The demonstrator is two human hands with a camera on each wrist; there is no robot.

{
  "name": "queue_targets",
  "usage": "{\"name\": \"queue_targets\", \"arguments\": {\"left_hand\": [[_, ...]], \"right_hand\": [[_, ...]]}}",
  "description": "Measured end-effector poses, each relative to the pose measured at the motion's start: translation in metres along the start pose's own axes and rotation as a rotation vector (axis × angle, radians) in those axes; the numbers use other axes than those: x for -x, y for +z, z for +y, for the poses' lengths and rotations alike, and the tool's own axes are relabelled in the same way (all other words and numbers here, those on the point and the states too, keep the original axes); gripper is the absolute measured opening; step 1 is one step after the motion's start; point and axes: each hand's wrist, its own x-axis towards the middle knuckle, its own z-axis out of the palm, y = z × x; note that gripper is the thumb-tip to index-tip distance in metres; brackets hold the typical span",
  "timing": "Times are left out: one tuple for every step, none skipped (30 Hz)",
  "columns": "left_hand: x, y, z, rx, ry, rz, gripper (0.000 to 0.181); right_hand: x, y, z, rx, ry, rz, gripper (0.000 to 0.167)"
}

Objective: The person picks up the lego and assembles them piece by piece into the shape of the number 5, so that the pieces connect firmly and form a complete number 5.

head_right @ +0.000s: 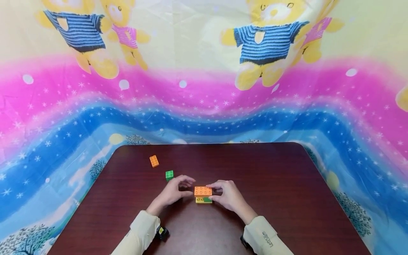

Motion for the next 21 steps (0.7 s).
{"name": "queue_targets", "arguments": {"left_hand": [[0.000, -0.003, 0.000, 0.006, 0.002, 0.023, 0.039], [-0.001, -0.007, 0.001, 0.010, 0.002, 0.046, 0.039], [-0.001, -0.010, 0.001, 0.015, 0.001, 0.071, 0.040], [-0.002, -0.014, 0.001, 0.015, 0.000, 0.096, 0.041], [-0.002, -0.017, 0.001, 0.014, 0.000, 0.123, 0.041], [-0.003, -0.020, 0.000, 0.011, 0.001, 0.152, 0.042], [-0.003, -0.023, -0.001, 0.010, -0.001, 0.182, 0.042], [-0.003, -0.026, -0.001, 0.004, -0.007, 0.213, 0.042], [-0.003, -0.029, -0.003, -0.005, -0.017, 0.244, 0.042], [-0.003, -0.032, -0.004, -0.012, -0.024, 0.272, 0.042], [-0.002, -0.034, -0.005, -0.014, -0.038, 0.296, 0.043], [-0.002, -0.037, -0.006, -0.015, -0.051, 0.317, 0.043], [-0.002, -0.040, -0.007, -0.005, -0.065, 0.334, 0.044], [-0.002, -0.043, -0.008, -0.002, -0.078, 0.349, 0.045], [-0.002, -0.046, -0.009, 0.008, -0.086, 0.360, 0.047], [-0.002, -0.049, -0.011, 0.024, -0.094, 0.369, 0.048], [-0.001, -0.051, -0.012, 0.040, -0.108, 0.374, 0.050], [-0.001, -0.054, -0.014, 0.051, -0.116, 0.380, 0.052], [-0.001, -0.056, -0.016, 0.064, -0.130, 0.383, 0.054], [-0.001, -0.058, -0.019, 0.070, -0.144, 0.384, 0.055], [0.000, -0.059, -0.021, 0.077, -0.160, 0.382, 0.056]], "right_hand": [[0.000, 0.000, 0.000, 0.003, 0.003, 0.000, 0.045], [0.000, 0.000, 0.000, 0.004, 0.005, 0.001, 0.045], [0.000, 0.000, 0.000, 0.006, 0.007, 0.001, 0.045], [0.000, 0.000, 0.000, 0.005, 0.009, 0.001, 0.045], [0.000, 0.000, 0.000, 0.004, 0.009, 0.001, 0.045], [0.000, 0.000, 0.000, 0.003, 0.010, 0.001, 0.045], [0.000, 0.000, 0.000, 0.000, 0.011, 0.001, 0.045], [0.000, 0.000, 0.000, -0.003, 0.010, -0.001, 0.044], [0.001, 0.000, 0.000, -0.005, 0.010, -0.002, 0.044], [0.001, 0.000, 0.000, -0.008, 0.011, -0.003, 0.044], [0.001, 0.001, 0.000, -0.010, 0.011, -0.004, 0.044], [0.001, 0.001, 0.000, -0.012, 0.012, -0.005, 0.044], [0.001, 0.001, 0.000, -0.015, 0.012, -0.006, 0.044], [0.001, 0.001, 0.000, -0.016, 0.013, -0.007, 0.044], [0.001, 0.000, 0.000, -0.017, 0.016, -0.006, 0.045], [0.001, 0.000, 0.000, -0.017, 0.017, -0.006, 0.045], [0.000, 0.000, 0.000, -0.017, 0.018, -0.006, 0.045], [0.000, 0.000, 0.000, -0.016, 0.021, -0.005, 0.045], [0.000, 0.001, 0.000, -0.014, 0.023, -0.004, 0.045], [0.000, 0.001, 0.000, -0.012, 0.025, -0.002, 0.045], [0.000, 0.001, 0.000, -0.011, 0.026, -0.001, 0.045]]}}
